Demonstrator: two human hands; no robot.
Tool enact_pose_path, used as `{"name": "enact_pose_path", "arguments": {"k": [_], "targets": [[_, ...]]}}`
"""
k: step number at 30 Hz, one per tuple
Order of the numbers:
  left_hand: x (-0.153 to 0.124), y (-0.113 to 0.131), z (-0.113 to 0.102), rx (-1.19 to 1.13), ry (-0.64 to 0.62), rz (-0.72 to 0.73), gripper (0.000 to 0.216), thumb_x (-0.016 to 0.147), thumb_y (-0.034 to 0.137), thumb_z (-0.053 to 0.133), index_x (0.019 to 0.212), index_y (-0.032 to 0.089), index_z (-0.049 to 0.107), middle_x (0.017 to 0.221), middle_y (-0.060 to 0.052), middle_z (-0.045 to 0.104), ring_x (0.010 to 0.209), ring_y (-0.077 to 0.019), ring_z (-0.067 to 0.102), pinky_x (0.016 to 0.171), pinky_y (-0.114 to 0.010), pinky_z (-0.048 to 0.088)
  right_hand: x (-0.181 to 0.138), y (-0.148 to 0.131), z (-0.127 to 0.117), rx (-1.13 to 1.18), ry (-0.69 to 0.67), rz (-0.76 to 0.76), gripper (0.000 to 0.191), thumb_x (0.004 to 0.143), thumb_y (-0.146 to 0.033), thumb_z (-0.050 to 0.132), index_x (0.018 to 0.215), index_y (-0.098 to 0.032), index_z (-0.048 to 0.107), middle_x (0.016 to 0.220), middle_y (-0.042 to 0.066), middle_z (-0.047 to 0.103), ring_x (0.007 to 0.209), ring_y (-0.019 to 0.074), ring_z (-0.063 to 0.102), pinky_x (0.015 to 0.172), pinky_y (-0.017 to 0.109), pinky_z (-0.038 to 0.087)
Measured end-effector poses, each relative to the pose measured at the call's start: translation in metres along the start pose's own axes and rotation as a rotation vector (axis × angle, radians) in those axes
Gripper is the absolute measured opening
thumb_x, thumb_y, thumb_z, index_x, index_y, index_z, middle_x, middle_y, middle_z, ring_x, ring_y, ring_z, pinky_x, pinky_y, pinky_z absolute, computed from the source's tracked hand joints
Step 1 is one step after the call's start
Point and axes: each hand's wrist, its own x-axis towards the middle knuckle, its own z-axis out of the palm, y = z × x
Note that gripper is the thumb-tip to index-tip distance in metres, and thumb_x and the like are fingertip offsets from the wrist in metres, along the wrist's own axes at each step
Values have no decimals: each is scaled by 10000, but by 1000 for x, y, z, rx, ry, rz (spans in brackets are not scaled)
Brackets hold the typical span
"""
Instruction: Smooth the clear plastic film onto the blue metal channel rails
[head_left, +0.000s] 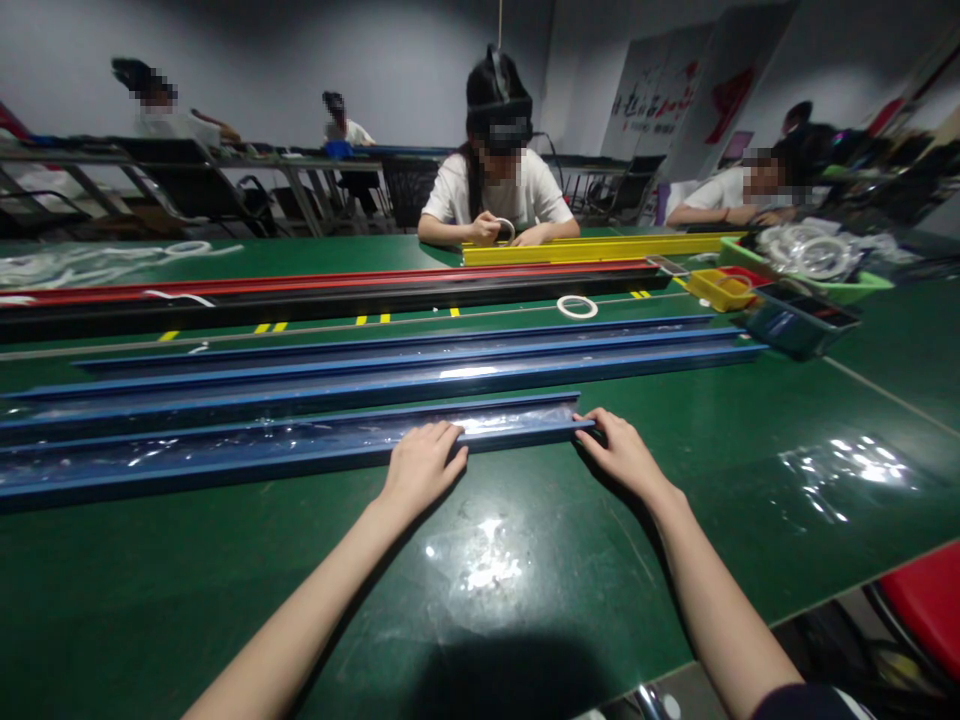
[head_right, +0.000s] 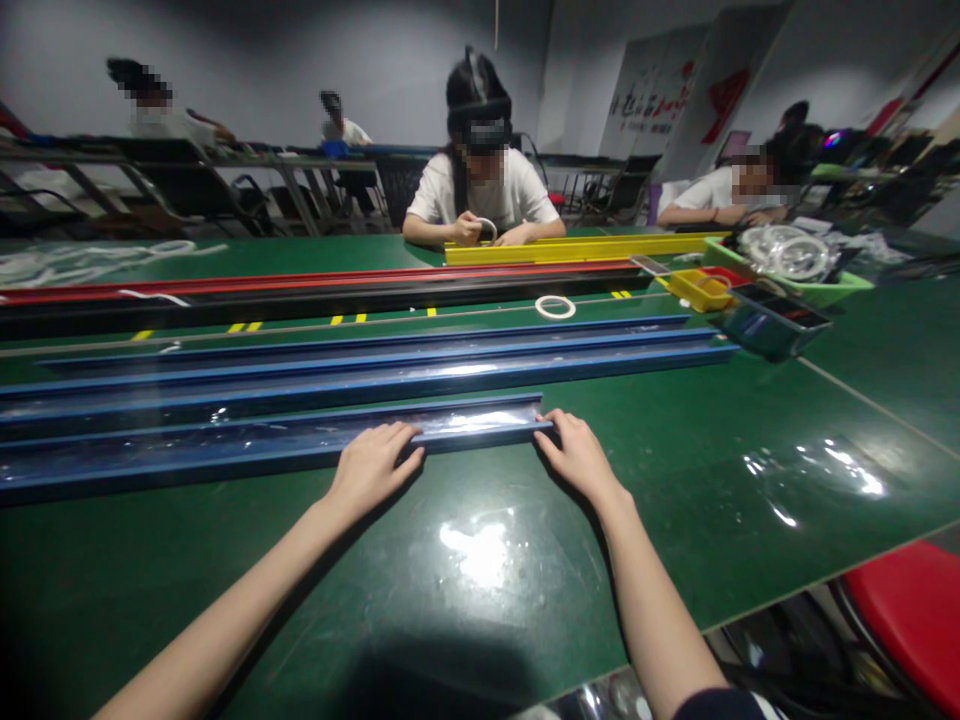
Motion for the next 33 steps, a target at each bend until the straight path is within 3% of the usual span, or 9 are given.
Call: {"name": "enact_pose_path", "arguments": {"k": [10, 33], "targets": [[-1, 0, 2, -11, 40, 2, 263, 871, 345, 397, 1002, 197, 571, 928, -59, 633, 818, -193, 560, 702, -312, 412, -1, 1, 1, 8, 10, 2, 208, 831, -379, 453, 946, -220, 521, 966, 72, 627, 896, 215, 580, 796, 353, 440], [-1, -2, 0, 8, -9, 26, 228, 906, 363, 376, 951, 203, 533, 898, -44, 624, 816, -186, 553, 687, -291, 386, -1, 1, 3, -29, 20, -28, 223, 862, -333, 416, 1019, -218, 524, 1020, 92, 606, 974, 237, 548, 850, 390, 429]]}}
